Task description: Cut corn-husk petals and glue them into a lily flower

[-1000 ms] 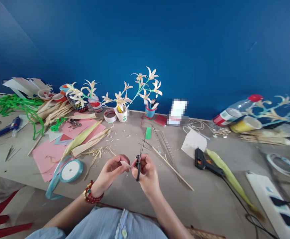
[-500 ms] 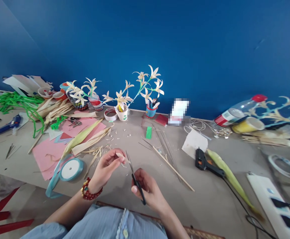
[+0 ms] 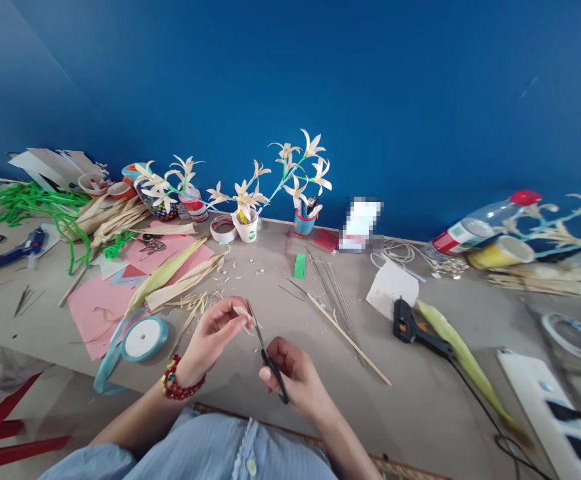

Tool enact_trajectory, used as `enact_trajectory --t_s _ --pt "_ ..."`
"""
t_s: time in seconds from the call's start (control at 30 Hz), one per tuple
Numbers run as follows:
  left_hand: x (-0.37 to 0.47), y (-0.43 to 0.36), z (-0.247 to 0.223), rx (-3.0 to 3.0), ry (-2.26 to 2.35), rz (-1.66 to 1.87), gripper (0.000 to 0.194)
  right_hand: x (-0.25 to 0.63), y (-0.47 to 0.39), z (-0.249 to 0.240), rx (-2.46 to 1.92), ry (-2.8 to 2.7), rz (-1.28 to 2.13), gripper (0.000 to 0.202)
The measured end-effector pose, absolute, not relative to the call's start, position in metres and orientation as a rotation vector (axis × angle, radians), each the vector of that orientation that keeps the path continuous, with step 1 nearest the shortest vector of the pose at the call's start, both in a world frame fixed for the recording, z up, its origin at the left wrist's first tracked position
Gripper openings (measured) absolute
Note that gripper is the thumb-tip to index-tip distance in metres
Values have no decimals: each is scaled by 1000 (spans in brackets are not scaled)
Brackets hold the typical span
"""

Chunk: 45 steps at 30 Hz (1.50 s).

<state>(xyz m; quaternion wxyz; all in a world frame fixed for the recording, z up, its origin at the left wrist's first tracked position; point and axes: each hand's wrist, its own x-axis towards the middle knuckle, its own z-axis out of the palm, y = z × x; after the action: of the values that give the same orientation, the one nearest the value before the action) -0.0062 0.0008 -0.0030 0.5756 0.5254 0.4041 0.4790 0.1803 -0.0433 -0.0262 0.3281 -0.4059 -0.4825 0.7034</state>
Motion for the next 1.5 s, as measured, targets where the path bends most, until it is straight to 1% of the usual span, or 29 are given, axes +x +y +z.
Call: enact_trajectory --t_s 0.87,1.13,1.23,1.37,1.5 --pt "-12 6 3 1188 923 1011 20 184 -42 -27 -1166 -1253 1815 57" --pt "-16 8 12 1194 942 936 22 185 -40 -30 -1218 -1270 1776 51" --pt "-18 10 15 1189 924 905 24 186 -39 -29 -1191 -1287 1792 52" --pt "-20 12 15 1205 877 848 21 188 -37 -26 -1146 -1323 1830 56" --pt "-20 14 15 1235 911 770 16 193 -35 -25 -1175 -1328 1821 55"
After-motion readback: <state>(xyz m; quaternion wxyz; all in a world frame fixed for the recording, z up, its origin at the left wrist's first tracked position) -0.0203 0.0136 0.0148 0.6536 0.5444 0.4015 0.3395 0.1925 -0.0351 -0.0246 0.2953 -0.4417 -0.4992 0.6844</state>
